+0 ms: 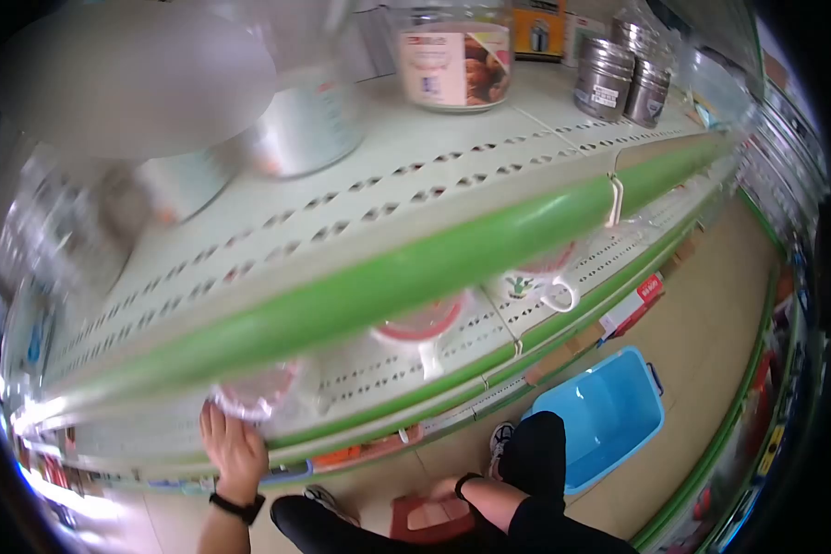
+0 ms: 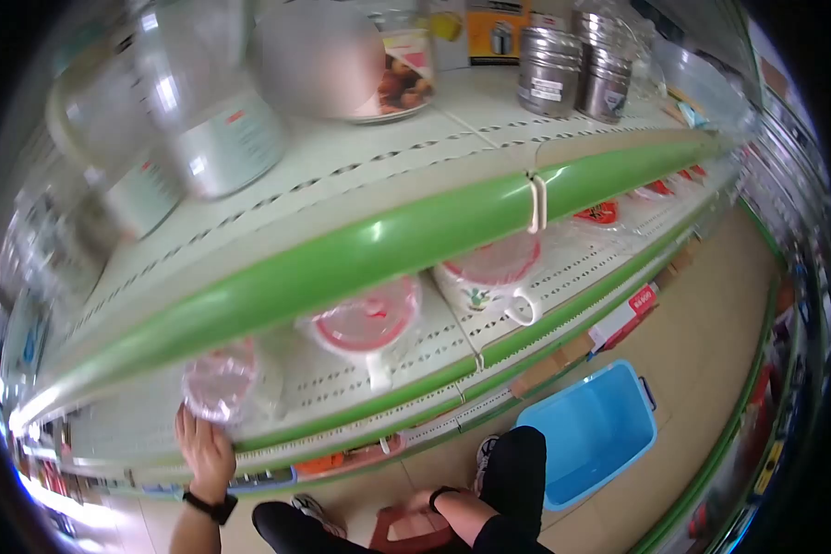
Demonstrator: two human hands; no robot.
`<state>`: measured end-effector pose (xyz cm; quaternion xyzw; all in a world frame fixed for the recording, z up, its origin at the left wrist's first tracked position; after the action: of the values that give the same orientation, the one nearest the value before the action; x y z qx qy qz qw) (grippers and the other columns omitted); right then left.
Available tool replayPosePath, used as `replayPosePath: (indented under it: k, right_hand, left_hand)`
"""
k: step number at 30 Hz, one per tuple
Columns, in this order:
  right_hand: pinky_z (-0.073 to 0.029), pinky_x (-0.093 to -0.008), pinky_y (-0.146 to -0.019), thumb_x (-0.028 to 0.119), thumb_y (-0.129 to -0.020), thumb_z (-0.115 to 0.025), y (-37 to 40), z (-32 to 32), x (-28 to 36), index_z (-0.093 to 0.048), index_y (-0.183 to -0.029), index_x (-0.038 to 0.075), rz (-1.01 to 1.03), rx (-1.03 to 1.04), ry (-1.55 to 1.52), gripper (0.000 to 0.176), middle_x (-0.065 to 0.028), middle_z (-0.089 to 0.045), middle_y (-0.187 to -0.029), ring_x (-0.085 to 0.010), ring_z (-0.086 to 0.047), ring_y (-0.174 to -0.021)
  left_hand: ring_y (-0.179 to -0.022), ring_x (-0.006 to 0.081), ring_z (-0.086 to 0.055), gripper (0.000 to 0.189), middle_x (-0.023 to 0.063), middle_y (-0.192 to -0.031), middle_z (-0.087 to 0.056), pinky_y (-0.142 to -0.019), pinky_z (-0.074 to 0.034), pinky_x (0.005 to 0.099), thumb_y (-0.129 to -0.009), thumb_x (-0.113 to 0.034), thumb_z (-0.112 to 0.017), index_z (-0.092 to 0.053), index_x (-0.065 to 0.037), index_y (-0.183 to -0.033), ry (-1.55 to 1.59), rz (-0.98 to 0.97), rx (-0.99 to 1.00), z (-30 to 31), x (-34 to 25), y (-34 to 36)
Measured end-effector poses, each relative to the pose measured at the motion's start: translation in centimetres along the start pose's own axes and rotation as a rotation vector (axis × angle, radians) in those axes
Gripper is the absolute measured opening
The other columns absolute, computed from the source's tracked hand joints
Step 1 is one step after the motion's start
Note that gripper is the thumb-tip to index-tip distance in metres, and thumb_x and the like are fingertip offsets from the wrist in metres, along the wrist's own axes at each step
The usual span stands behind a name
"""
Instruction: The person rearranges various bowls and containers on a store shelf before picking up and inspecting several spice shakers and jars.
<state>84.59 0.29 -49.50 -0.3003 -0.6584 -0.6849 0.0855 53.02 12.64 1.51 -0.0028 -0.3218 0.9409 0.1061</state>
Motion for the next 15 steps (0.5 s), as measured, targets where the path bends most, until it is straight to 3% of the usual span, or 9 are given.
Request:
replayPosePath:
  k: [2,4,6,8,10,12,14,15]
  right_hand:
    - [-0.056,-0.035,-0.082,0.044,-0.099,-0.068,2.7,2.7,2.1,-0.076,-0.114,0.007,0.673,-0.388,-0.073,0.041,-0.0042,-0.074,-0.101,-0.0156,-0.067,-0.091]
    - [-0.056,-0.0342,-0.087,0.038,-0.103,-0.065,10.6,6.9,7.4,-0.073,-0.123,0.004,0.446,-0.447,-0.017,0.04,-0.0035,-0.075,-0.107,-0.0152,-0.068,-0.099]
    - [-0.056,-0.0316,-0.088,0.034,-0.102,-0.07,15.8,8.6,9.5,-0.073,-0.118,0.003,0.7,-0.625,-0.313,0.035,-0.0033,-0.076,-0.106,-0.0144,-0.069,-0.098]
    - [-0.056,-0.0302,-0.086,0.026,-0.101,-0.073,26.2,9.6,13.9,-0.073,-0.114,0.003,0.743,-0.772,-0.447,0.026,-0.0026,-0.074,-0.103,-0.0126,-0.068,-0.097]
    - [-0.055,-0.029,-0.087,0.017,-0.102,-0.071,30.9,11.2,15.1,-0.07,-0.113,0.003,0.956,-0.897,-0.541,0.018,-0.0027,-0.073,-0.102,-0.0123,-0.068,-0.096]
    - [-0.055,-0.0301,-0.089,0.011,-0.101,-0.07,37.8,11.3,17.9,-0.068,-0.114,0.001,1.045,-1.049,-0.685,0.017,-0.0039,-0.072,-0.101,-0.0136,-0.067,-0.095]
    - [-0.055,-0.034,-0.095,0.009,-0.098,-0.072,42.6,12.1,19.2,-0.064,-0.116,-0.001,1.111,-1.441,-0.382,0.022,-0.0073,-0.07,-0.107,-0.0168,-0.066,-0.099]
    - [-0.054,-0.0349,-0.098,0.009,-0.098,-0.073,44.2,12.3,20.2,-0.06,-0.125,-0.001,1.134,-1.526,-0.297,0.032,-0.0096,-0.067,-0.117,-0.0189,-0.065,-0.107]
  left_hand:
    - [-0.114,0.0525,-0.055,0.031,0.0315,-0.118,-0.058,-0.101,-0.045,0.0603,-0.086,-0.014,-0.053,-0.062,0.007,-0.107,0.037,0.036,0.008,-0.3,0.3,0.3]
    - [-0.111,0.0473,-0.057,0.028,0.0256,-0.117,-0.061,-0.101,-0.046,0.057,-0.085,-0.013,-0.055,-0.063,0.004,-0.106,0.02,0.026,-0.04,0.3,-0.3,-0.2]
    - [-0.11,0.0441,-0.059,0.026,0.0223,-0.116,-0.063,-0.1,-0.047,0.0547,-0.085,-0.013,-0.056,-0.064,0.002,-0.105,0.039,0.026,-0.07,0.5,-0.5,-0.3]
    - [-0.109,0.0411,-0.06,0.025,0.0195,-0.115,-0.064,-0.098,-0.047,0.0524,-0.085,-0.013,-0.056,-0.064,0.0,-0.105,0.05,0.03,-0.092,0.4,-0.4,-0.3]
    - [-0.107,0.0383,-0.061,0.025,0.017,-0.115,-0.066,-0.097,-0.048,0.0502,-0.085,-0.013,-0.056,-0.064,-0.002,-0.106,0.055,0.043,-0.1,0.4,-0.3,-0.1]
    - [-0.106,0.0369,-0.061,0.026,0.0159,-0.115,-0.066,-0.096,-0.049,0.0495,-0.085,-0.013,-0.057,-0.064,-0.002,-0.107,0.066,0.043,-0.122,0.5,-0.3,-0.1]
    - [-0.106,0.036,-0.062,0.028,0.015,-0.115,-0.066,-0.096,-0.049,0.0489,-0.085,-0.013,-0.058,-0.063,-0.002,-0.11,0.066,0.039,-0.124,0.7,-0.4,0.0]
    - [-0.106,0.0367,-0.062,0.029,0.0155,-0.115,-0.066,-0.096,-0.049,0.0496,-0.086,-0.013,-0.057,-0.062,-0.002,-0.113,0.074,0.057,-0.12,0.6,-0.3,0.0]
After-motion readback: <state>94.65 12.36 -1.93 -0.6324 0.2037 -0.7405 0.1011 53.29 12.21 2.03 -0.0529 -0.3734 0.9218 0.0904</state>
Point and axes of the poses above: each hand's wrist, its own y-axis away from the middle knuckle, its own z-axis out of the back of the hand, x = y × z, the point moved 2 cm from there along -y, towards the middle knuckle
